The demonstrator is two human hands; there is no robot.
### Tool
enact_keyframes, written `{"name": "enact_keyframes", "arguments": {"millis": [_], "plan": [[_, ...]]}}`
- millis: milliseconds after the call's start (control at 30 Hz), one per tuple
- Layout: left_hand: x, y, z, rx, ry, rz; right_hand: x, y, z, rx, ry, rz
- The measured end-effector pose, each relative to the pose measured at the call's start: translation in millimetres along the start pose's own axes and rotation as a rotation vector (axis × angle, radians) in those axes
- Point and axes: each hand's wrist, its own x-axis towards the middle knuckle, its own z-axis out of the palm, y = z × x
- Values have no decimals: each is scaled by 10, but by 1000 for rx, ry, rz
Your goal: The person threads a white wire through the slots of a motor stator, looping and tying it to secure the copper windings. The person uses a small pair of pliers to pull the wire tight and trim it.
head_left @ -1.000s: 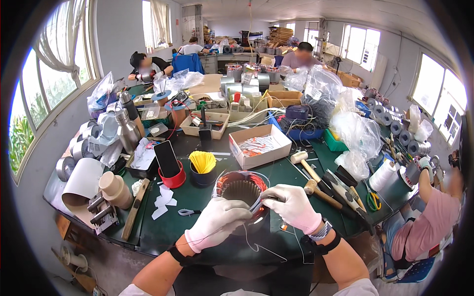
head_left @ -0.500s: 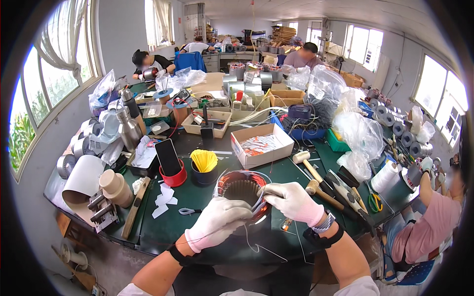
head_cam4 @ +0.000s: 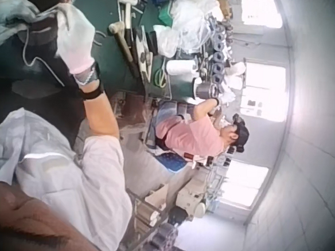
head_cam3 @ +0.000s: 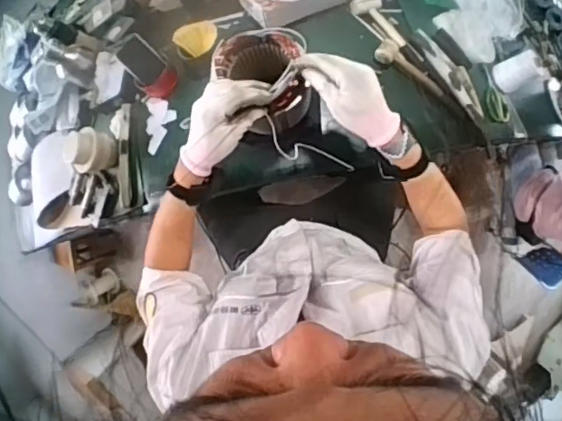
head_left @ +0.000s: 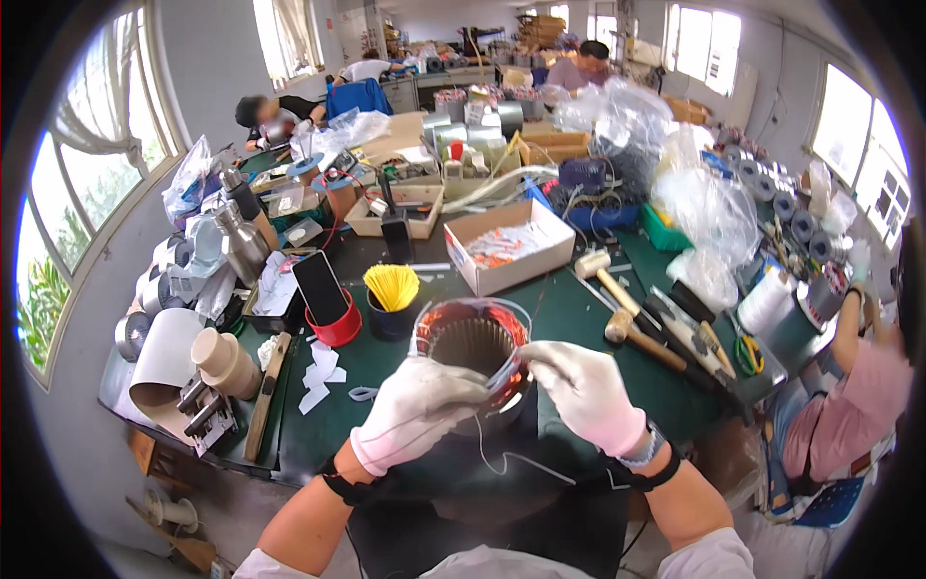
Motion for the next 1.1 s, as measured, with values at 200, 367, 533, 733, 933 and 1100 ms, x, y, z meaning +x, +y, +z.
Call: {"name": "enact_keyframes", "arguments": {"millis": [200,367,533,733,933,1100], "plan": [[-87,-44,53,32,50,-77,-701,-209,195,-23,114,179],[-107,-125,116,-5,93,-101,-890,-173,385,113,136,139],[-115,-112,183,-19,121,-139,-705,-85,539,-164,123,20],[-121,-83,213,-47,144,-134,-510,-261,455,-546,-94,-59],[-133,-30,158,37,90,-90,-232,-278,215,-499,-268,-217],[-102,-12,142,32,94,-27,94,-346,183,-833,-70,-424]]}}
